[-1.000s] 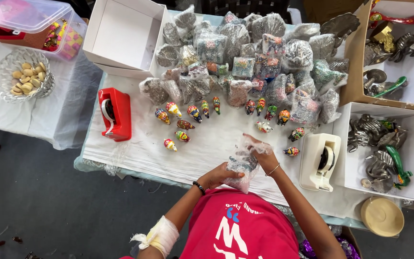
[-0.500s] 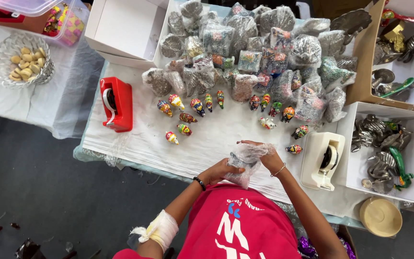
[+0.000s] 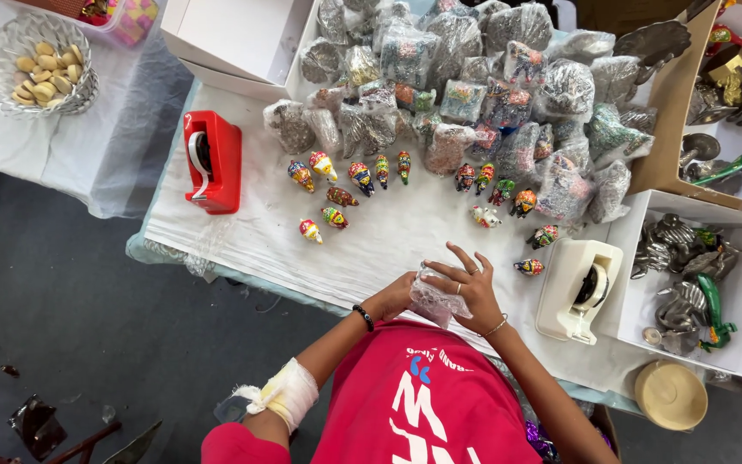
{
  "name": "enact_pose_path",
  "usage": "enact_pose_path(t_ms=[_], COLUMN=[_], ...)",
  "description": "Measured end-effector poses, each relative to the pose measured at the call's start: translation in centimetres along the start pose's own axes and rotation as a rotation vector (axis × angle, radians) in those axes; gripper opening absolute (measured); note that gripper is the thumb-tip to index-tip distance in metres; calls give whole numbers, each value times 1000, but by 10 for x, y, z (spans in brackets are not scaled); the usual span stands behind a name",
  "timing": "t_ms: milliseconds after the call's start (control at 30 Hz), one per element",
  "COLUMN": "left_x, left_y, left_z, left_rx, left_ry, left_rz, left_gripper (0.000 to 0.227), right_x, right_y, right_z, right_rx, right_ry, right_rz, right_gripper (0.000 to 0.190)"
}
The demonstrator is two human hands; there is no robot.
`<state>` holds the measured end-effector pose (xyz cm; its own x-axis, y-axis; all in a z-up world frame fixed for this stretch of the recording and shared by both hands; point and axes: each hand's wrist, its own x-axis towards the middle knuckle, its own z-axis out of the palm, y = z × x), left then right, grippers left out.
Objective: The person wraps small, colorful, fish-shaped decorations in bubble wrap. They pick up a decoration, place it on a sheet of bubble wrap, fold the wrap around it, and secure it with tape. The wrapped items are then placed into a cardboard box.
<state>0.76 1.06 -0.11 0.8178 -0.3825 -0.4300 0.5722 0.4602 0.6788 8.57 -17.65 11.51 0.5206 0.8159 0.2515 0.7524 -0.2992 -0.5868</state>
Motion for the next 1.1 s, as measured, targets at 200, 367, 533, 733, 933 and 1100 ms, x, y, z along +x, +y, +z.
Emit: enact_pose_path(t_ms=[200, 367, 533, 733, 933, 1100], left_x=[5, 12, 20, -28, -3, -8], left_y=[-14, -36, -67, 5, -25, 12], left_z=[4, 7, -8, 32, 26, 47], left_rx=[91, 145, -195, -742, -272, -325], left_ry=[87, 137, -85, -225, 29, -11], left_rz=[59, 134, 44, -54, -57, 41], left_gripper=[37, 38, 42, 54, 61, 56], right_x=[-29, -39, -52, -48, -59, -82], right_y=[5, 3, 16, 21, 14, 22], right_z=[32, 39, 36, 29, 51, 12], right_rx=[18, 79, -37, -79, 403, 887], right_ry=[104, 248, 279, 217, 242, 550], right_rz=[140, 147, -55, -164, 198, 505], right_gripper=[47, 41, 43, 67, 81, 76])
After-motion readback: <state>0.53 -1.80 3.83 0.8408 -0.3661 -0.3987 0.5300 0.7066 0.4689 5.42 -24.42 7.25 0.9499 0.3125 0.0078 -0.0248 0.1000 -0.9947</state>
